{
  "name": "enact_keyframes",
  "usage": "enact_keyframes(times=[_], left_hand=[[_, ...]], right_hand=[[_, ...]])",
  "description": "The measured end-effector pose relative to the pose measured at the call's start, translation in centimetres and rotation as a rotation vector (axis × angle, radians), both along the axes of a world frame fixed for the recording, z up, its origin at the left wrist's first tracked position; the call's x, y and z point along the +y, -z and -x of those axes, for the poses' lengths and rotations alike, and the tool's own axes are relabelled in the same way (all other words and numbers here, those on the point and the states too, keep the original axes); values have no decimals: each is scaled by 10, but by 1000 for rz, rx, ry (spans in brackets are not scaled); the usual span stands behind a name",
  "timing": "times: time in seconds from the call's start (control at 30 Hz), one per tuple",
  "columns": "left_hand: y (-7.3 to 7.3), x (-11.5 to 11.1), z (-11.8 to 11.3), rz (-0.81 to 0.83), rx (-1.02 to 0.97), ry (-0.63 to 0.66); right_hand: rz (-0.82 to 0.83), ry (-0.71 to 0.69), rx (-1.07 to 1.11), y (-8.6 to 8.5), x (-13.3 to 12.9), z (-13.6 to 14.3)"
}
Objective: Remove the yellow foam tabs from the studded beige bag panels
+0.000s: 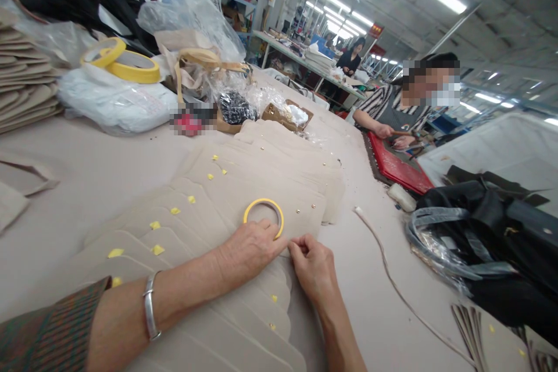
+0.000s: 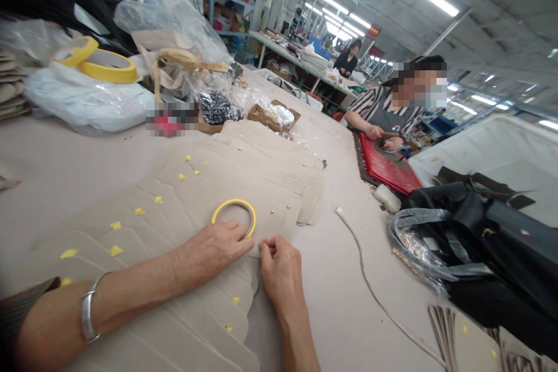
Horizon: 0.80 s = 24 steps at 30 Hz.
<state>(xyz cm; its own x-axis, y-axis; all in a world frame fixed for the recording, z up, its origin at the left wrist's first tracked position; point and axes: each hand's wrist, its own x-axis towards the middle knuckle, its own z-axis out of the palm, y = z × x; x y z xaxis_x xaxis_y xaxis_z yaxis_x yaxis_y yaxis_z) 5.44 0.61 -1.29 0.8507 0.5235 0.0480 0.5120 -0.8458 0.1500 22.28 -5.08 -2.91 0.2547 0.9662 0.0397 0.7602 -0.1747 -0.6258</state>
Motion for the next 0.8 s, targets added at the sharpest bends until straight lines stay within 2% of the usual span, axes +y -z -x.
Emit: enact_keyframes(times=[0.1,0.27,0.43,0.57,0.67,0.8], left_hand=[[0,1,1,7,9,-10],[-1,1,2,11,10,-6],[3,1,2,-26,-34,3],[7,1,3,-54,-67,20],[6,1,3,-43,-68,15],[0,4,6,-4,-58,13]], right_hand=[[-18,32,47,3,0,-3],[43,135,358,4,-11,-13],[-73,10,34,3,-19,-6],[-99,59,-165,9,-12,5],[-88,69,-195,9,-6,9],[-54,-6,-161,-2,-6,7]])
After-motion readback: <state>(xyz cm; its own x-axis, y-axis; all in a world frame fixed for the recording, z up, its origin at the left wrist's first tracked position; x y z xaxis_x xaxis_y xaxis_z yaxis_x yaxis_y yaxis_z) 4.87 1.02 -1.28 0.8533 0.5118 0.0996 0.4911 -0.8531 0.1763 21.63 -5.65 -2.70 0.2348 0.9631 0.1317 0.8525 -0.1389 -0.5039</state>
